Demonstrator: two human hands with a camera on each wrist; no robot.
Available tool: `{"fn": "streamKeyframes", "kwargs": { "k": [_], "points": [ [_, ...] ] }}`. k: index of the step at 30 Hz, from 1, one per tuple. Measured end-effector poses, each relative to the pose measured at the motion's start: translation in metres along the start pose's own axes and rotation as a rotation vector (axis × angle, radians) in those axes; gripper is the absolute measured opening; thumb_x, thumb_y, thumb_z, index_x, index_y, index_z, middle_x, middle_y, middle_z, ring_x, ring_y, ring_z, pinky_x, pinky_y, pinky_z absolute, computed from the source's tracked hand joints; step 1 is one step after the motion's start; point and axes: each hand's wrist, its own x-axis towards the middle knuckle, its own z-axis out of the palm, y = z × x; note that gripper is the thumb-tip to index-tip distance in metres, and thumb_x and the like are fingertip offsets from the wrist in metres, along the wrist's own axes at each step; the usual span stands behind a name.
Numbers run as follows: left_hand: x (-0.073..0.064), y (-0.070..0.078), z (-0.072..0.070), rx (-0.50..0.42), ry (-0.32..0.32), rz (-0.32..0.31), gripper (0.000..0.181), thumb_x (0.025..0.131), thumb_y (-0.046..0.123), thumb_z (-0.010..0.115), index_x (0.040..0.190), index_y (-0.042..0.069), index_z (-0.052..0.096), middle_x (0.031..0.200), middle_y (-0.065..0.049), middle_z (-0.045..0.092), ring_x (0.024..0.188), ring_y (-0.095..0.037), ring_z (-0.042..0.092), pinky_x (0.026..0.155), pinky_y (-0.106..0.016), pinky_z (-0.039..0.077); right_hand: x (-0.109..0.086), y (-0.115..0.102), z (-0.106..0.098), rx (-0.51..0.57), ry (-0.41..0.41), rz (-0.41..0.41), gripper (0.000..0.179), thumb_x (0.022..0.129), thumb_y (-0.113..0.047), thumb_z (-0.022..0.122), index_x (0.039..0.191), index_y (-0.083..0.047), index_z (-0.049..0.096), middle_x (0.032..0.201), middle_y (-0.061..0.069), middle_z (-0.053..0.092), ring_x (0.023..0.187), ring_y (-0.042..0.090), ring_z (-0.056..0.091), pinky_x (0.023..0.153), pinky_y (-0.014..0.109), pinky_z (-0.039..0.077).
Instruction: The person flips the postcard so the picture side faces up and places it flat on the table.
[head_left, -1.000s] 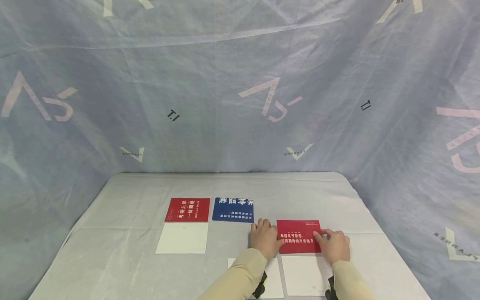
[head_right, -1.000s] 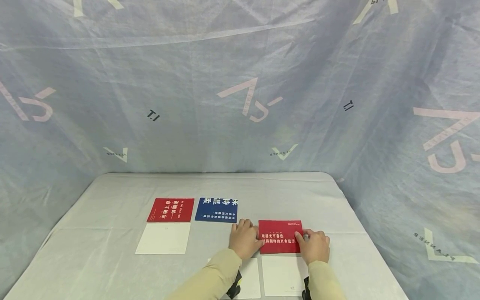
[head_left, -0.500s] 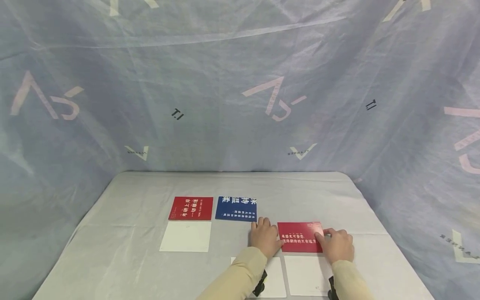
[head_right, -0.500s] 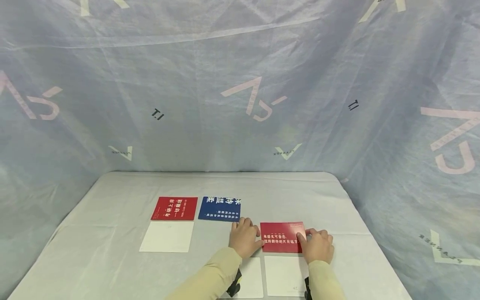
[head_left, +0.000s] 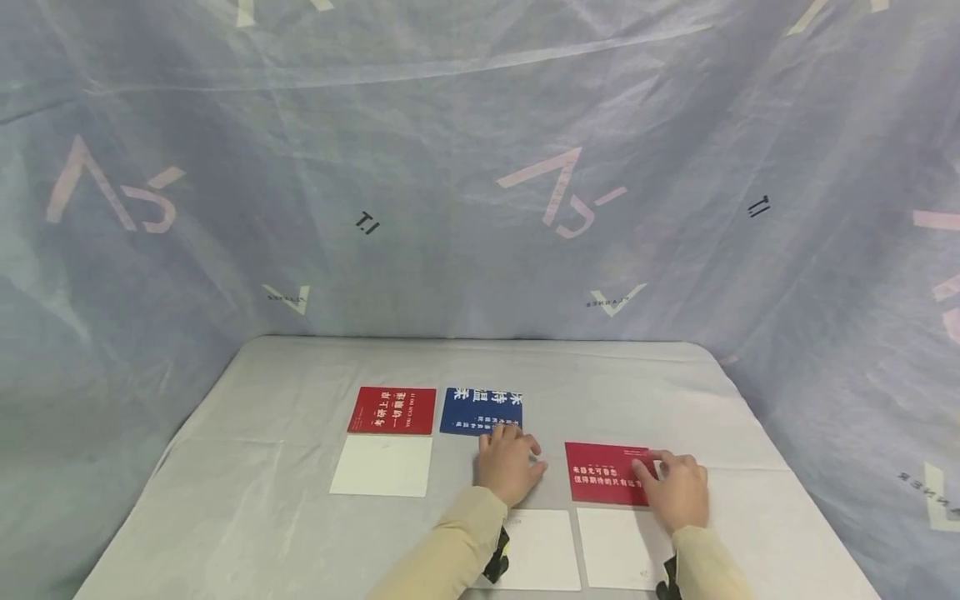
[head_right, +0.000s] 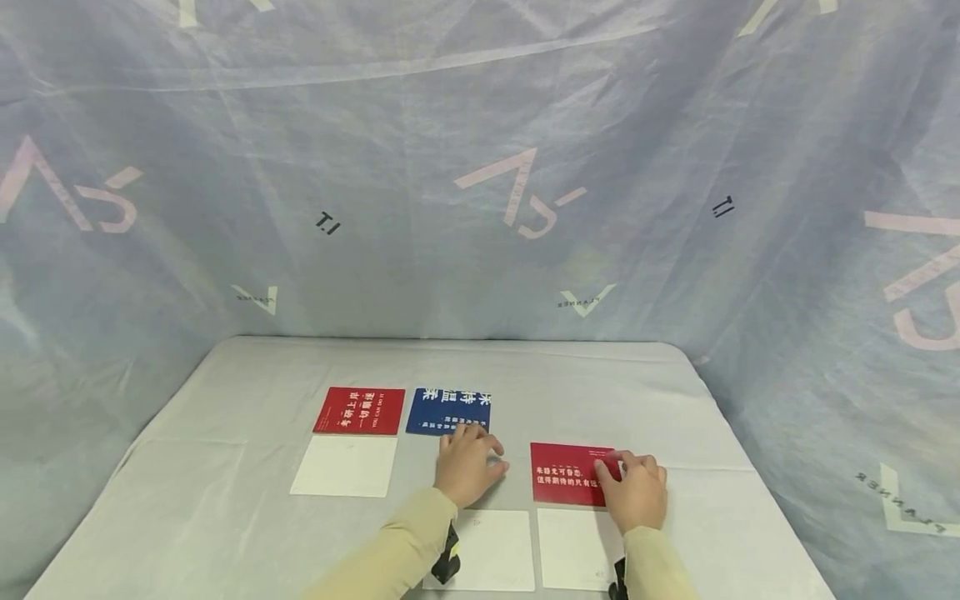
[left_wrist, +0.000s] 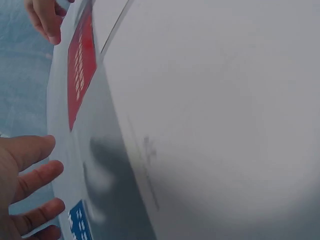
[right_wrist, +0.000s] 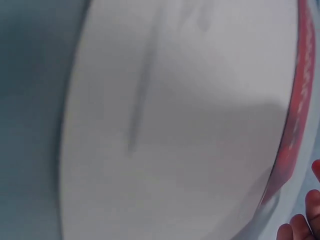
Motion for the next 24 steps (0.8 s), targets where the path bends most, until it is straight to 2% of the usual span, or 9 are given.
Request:
{"fn": "streamKeyframes", "kwargs": {
  "k": [5, 9, 15, 24],
  "points": [
    [-0.001, -0.011, -0.010, -0.034, 0.025, -0.010, 0.019, 0.084, 0.035, 0.082, 0.096, 0.021, 0.076, 0.107, -0.001, 0.066, 0.107, -0.022, 0.054, 0.085, -0.041, 0.039, 0.000, -0.011, 0.003, 0.091, -0.035, 0.004, 0.045, 0.095, -0.028, 0.071, 0.120, 0.009, 0.066, 0.111, 0.032, 0.061, 0.108, 0.046, 0.051, 0.093, 0.060, 0.040],
    [-0.003, -0.022, -0.014, -0.049, 0.030, -0.031, 0.020, 0.084, 0.036, 0.082, 0.099, 0.022, 0.076, 0.111, -0.001, 0.066, 0.109, -0.023, 0.055, 0.087, -0.042, 0.038, -0.001, -0.021, 0.004, 0.152, -0.062, 0.001, 0.043, 0.096, -0.029, 0.071, 0.122, 0.005, 0.067, 0.117, 0.030, 0.062, 0.113, 0.045, 0.050, 0.097, 0.060, 0.038],
    [-0.010, -0.037, -0.019, -0.093, 0.041, -0.063, 0.021, 0.084, 0.032, 0.083, 0.099, 0.020, 0.076, 0.113, -0.003, 0.067, 0.109, -0.024, 0.055, 0.091, -0.047, 0.038, -0.004, -0.038, 0.009, 0.186, -0.056, -0.027, 0.039, 0.094, -0.026, 0.073, 0.120, 0.002, 0.069, 0.117, 0.028, 0.063, 0.110, 0.042, 0.050, 0.093, 0.057, 0.039],
    [-0.020, -0.059, -0.025, -0.120, 0.103, -0.109, 0.021, 0.083, 0.027, 0.084, 0.098, 0.016, 0.075, 0.112, -0.007, 0.067, 0.109, -0.027, 0.056, 0.092, -0.050, 0.038, -0.005, -0.060, 0.018, 0.206, -0.062, -0.067, 0.037, 0.092, -0.024, 0.075, 0.119, 0.001, 0.070, 0.118, 0.027, 0.064, 0.114, 0.042, 0.050, 0.098, 0.059, 0.039]
  ]
}}
